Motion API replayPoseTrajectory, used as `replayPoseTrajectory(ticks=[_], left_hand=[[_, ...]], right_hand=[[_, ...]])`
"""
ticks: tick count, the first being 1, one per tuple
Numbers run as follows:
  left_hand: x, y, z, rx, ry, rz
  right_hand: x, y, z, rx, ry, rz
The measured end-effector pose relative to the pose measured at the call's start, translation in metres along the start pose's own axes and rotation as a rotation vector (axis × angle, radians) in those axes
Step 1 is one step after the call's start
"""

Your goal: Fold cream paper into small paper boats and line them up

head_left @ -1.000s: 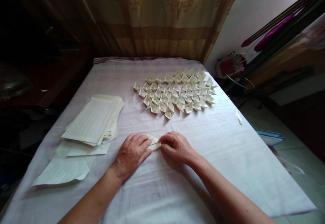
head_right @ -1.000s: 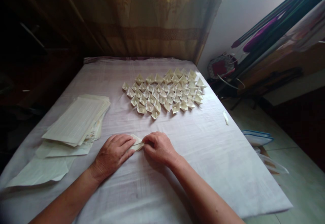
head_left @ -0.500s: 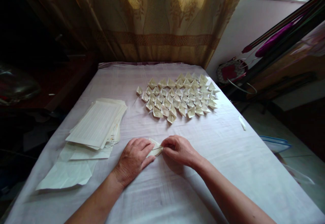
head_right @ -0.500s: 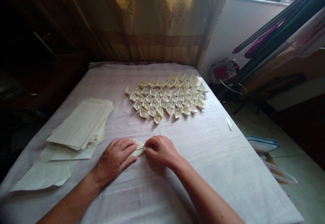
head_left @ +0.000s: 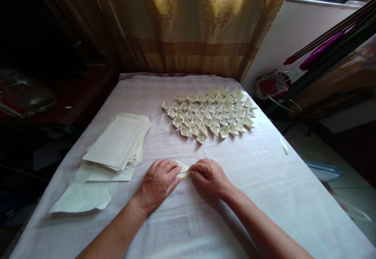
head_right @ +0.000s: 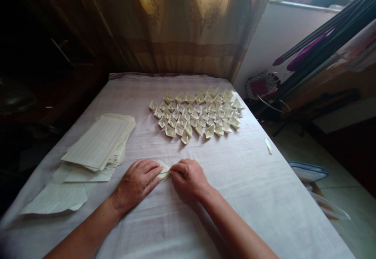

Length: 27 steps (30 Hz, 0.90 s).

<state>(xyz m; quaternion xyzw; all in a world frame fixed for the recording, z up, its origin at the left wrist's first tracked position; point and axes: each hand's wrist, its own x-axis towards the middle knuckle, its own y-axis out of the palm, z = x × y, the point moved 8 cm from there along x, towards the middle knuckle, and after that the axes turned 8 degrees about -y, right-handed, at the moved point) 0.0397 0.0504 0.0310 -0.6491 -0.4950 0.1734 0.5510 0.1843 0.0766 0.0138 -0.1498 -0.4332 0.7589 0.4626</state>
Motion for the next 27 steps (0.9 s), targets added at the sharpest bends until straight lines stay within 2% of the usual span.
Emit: replayPoseTrajectory(ticks=[4,10,13,22,24,27], left_hand=[[-0.001,0.001,0.001,-0.001,-0.006,-0.004],[-0.002,0.003,0.002,0.011,-0.005,-0.006],[-0.002,0.002,0.001,0.011,-0.008,-0.005],[-0.001,0.001,0.002,-0.035,-0.041,0.050],[0.000,0.001,0.002,-0.046,-0.047,0.061],[-0.001,0.001,0.004,-0.059,-0.048,0.054]], right_hand=[[0.003,-0.001,0.000,0.035,0.036,0.014],[0.016,-0.004,-0.002,-0.002,0.142,0.172],[0.017,-0.003,-0.001,-0.040,0.105,0.186],[-0.002,0.001,0.011,-0.152,-0.205,0.014],[-0.004,0.002,0.014,-0.168,-0.212,-0.043],[-0.006,0.003,0.011,-0.127,-0.149,-0.135]])
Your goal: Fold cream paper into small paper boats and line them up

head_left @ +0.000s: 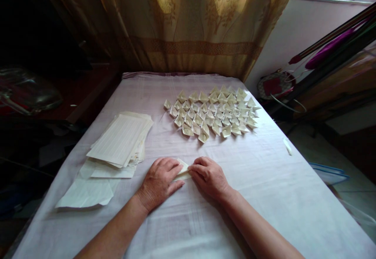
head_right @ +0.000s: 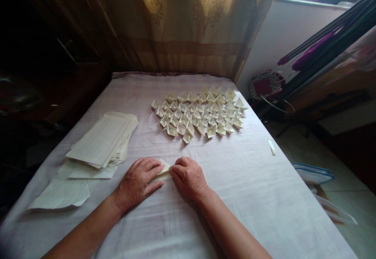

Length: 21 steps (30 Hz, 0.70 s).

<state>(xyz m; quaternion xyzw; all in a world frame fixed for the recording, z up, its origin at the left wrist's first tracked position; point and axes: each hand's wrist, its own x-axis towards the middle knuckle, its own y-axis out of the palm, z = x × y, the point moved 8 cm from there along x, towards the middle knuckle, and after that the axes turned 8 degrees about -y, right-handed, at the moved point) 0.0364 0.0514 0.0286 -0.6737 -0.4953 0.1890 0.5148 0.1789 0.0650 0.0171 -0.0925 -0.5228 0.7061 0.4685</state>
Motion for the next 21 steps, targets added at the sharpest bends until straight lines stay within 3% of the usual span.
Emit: replayPoseTrajectory(ticks=[5,11,21], left_hand=[[-0.006,-0.008,0.007,-0.033,0.021,-0.067],[-0.011,-0.010,0.016,0.030,-0.083,-0.055],[-0.004,-0.009,0.017,0.173,-0.248,-0.070]], right_hand=[[-0.006,0.002,-0.002,0.057,0.057,-0.077],[-0.006,0.000,-0.003,0.075,0.103,-0.089],[-0.002,0.002,-0.005,-0.122,0.268,-0.079]])
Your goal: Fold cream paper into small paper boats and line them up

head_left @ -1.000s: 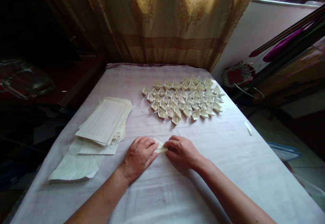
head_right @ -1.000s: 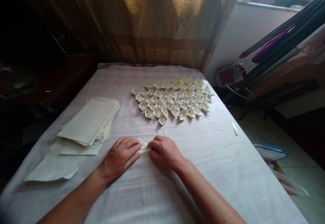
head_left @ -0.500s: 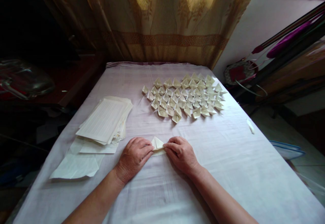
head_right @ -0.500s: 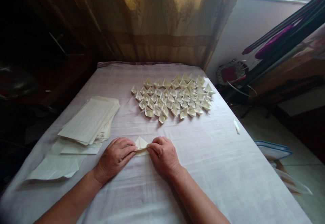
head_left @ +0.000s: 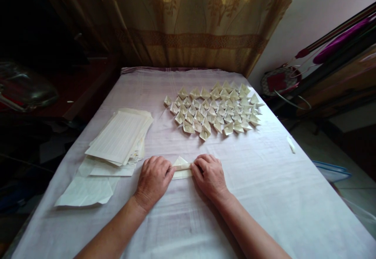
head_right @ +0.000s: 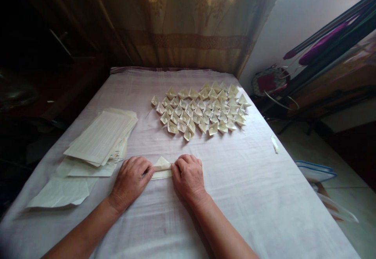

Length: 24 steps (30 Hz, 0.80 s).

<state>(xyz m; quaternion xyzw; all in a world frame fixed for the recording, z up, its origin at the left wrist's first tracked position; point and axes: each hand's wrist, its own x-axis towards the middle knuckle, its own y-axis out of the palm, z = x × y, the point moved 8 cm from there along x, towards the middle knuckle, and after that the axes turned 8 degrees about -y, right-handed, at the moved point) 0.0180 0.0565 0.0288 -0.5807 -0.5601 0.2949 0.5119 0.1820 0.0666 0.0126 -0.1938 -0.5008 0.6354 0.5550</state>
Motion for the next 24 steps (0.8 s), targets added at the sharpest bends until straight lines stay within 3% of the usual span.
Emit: replayPoseTrajectory(ticks=[11,24], left_hand=[[0.0032,0.0056,0.0020,0.099,-0.102,0.031],[0.0011,0.0083,0.0094,0.012,-0.139,-0.030]], right_hand=[[0.0020,0.0009,0.0062,-0.175,0.079,-0.033],[0.0011,0.0007,0.0056,-0.141,0.115,-0.067]])
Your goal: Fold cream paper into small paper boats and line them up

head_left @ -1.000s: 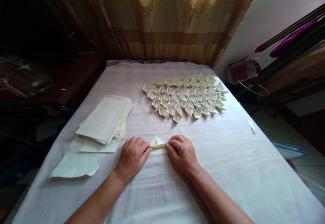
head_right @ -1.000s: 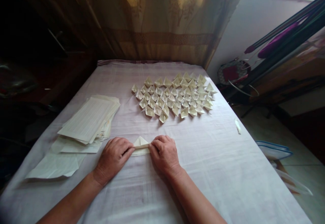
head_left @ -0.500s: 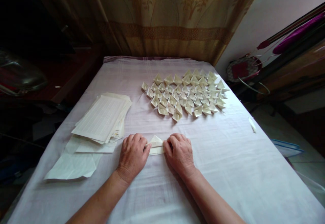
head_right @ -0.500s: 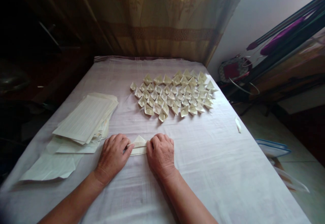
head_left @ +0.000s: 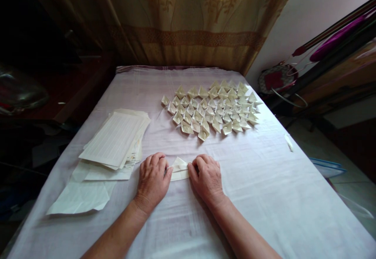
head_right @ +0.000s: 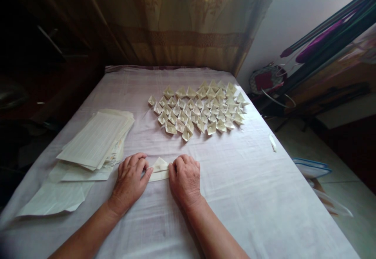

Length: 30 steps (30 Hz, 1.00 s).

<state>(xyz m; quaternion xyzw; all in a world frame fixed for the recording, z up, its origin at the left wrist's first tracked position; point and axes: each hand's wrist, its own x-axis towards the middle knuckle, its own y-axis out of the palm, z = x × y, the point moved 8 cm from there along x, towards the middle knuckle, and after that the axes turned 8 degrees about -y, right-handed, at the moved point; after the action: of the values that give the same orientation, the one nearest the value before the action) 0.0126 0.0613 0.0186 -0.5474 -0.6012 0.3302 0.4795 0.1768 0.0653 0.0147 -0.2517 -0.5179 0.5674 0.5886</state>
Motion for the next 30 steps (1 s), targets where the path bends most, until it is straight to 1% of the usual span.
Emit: replayPoseTrajectory(ticks=[3,6,8,10,16,21,26,30], left_hand=[[-0.002,0.000,0.000,-0.034,0.031,-0.038],[-0.006,-0.001,-0.007,-0.072,0.167,-0.071],[-0.009,0.000,-0.013,-0.081,0.267,-0.058],[-0.011,0.003,-0.016,-0.061,0.321,-0.026],[-0.010,0.014,-0.010,0.030,0.310,0.076],[-0.005,0.019,-0.007,0.054,0.374,0.185],[-0.002,0.009,-0.004,0.019,0.399,0.254],[-0.004,0.000,0.006,0.020,0.423,0.258]], right_hand=[[-0.001,0.000,-0.003,0.039,0.019,-0.010],[-0.001,0.002,-0.003,0.080,0.001,-0.001],[-0.001,0.005,-0.002,0.101,-0.015,0.024],[0.000,0.007,-0.002,0.102,-0.014,0.039],[0.002,0.005,0.003,0.061,-0.021,0.049],[0.005,0.002,0.006,0.039,0.016,0.067],[0.005,0.003,0.007,0.029,0.024,0.081],[0.004,0.004,0.002,0.055,0.015,0.076]])
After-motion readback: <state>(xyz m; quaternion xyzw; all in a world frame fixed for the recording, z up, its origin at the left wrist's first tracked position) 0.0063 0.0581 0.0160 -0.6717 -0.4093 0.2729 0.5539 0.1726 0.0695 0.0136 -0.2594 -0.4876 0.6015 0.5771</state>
